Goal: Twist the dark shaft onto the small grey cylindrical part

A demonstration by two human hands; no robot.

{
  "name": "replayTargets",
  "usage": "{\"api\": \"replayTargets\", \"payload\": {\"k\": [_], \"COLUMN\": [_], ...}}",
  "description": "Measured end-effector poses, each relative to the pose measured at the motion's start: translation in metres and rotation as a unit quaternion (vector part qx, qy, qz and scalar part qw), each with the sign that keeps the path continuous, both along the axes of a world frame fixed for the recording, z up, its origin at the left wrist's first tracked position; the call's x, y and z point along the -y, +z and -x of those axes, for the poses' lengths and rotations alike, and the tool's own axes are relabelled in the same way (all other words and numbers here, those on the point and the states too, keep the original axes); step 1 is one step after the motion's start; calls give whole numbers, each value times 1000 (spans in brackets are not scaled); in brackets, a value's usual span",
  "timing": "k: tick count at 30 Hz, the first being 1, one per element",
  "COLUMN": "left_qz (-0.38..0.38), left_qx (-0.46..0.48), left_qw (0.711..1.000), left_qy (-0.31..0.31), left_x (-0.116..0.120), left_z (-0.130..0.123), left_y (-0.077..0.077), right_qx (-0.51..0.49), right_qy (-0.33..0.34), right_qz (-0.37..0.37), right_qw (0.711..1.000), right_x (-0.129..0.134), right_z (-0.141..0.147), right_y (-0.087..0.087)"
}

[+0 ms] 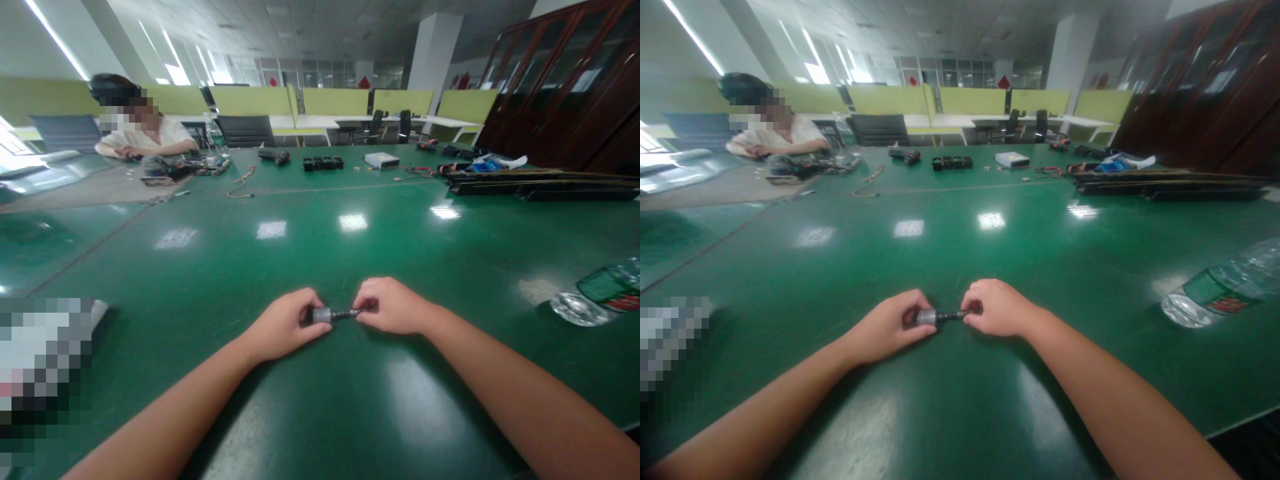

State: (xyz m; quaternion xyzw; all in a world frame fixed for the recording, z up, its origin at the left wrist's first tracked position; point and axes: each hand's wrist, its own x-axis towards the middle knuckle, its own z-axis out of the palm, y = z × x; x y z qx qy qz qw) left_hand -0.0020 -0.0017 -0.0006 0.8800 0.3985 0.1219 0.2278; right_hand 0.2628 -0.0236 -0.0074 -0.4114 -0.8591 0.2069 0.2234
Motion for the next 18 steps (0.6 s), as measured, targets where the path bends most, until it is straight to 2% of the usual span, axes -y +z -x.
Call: {"api": "replayTargets", "payload": {"k": [6, 13, 18], "left_qz": [0, 2, -1], "left_qx": [8, 7, 13], "left_qw": [1000, 1000, 1000], "left_qy": [6, 8, 5], "left_x": [1, 0, 1], "left_z": [0, 1, 1], "left_y": [-1, -2, -2], "right_qx": [-6, 4, 4], "right_qy": [-26, -26, -37], "right_qz": [10, 9, 12], "right_qw": [1000, 1000, 999], "right_x": [0, -1, -5], "right_z": [-1, -6, -12], "right_y": [2, 7, 4]}}
